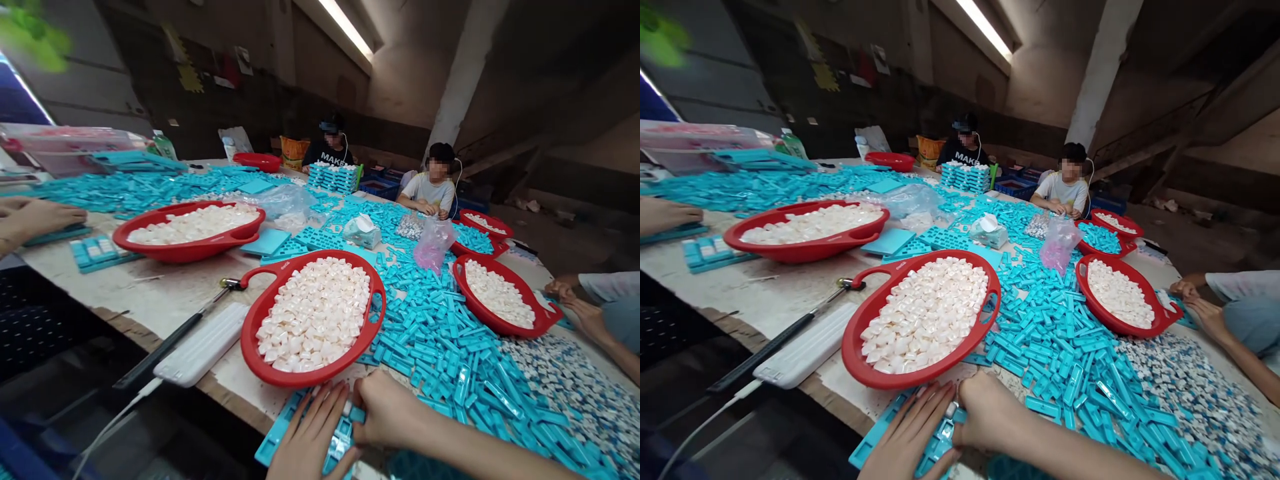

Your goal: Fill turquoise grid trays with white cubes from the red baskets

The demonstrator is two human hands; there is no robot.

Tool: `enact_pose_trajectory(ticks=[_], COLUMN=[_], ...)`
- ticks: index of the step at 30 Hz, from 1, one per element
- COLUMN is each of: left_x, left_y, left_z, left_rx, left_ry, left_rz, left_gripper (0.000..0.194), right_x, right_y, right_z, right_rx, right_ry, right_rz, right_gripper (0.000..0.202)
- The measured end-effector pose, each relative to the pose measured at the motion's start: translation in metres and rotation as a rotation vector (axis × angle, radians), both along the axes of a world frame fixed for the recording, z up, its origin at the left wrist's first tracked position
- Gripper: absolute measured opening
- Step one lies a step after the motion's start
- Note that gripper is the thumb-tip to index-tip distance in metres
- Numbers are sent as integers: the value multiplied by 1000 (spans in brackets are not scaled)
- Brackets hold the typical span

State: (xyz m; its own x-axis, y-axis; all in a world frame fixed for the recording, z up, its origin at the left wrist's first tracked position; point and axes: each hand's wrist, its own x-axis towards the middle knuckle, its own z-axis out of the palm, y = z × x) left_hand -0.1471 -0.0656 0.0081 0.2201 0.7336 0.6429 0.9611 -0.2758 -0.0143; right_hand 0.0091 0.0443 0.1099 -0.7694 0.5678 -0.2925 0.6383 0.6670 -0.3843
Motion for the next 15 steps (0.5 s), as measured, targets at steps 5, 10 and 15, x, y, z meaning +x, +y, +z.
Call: enact_pose_trajectory(ticks=[5, 10, 15], left_x=[-2, -3, -12], left_y=[4, 8, 11], left_z=[-16, -26, -29], left_rx=[17, 86, 105], left_ry=[44, 88, 215], left_rz=[18, 15, 14], left_gripper=[68, 60, 56], right_x=[4, 0, -6], right_y=[-3, -2, 5], right_z=[-4, -2, 11], right_rx=[43, 64, 37], right_ry=[-18, 34, -30], right_rz=[-34, 38, 81], right_gripper=[15, 27, 27])
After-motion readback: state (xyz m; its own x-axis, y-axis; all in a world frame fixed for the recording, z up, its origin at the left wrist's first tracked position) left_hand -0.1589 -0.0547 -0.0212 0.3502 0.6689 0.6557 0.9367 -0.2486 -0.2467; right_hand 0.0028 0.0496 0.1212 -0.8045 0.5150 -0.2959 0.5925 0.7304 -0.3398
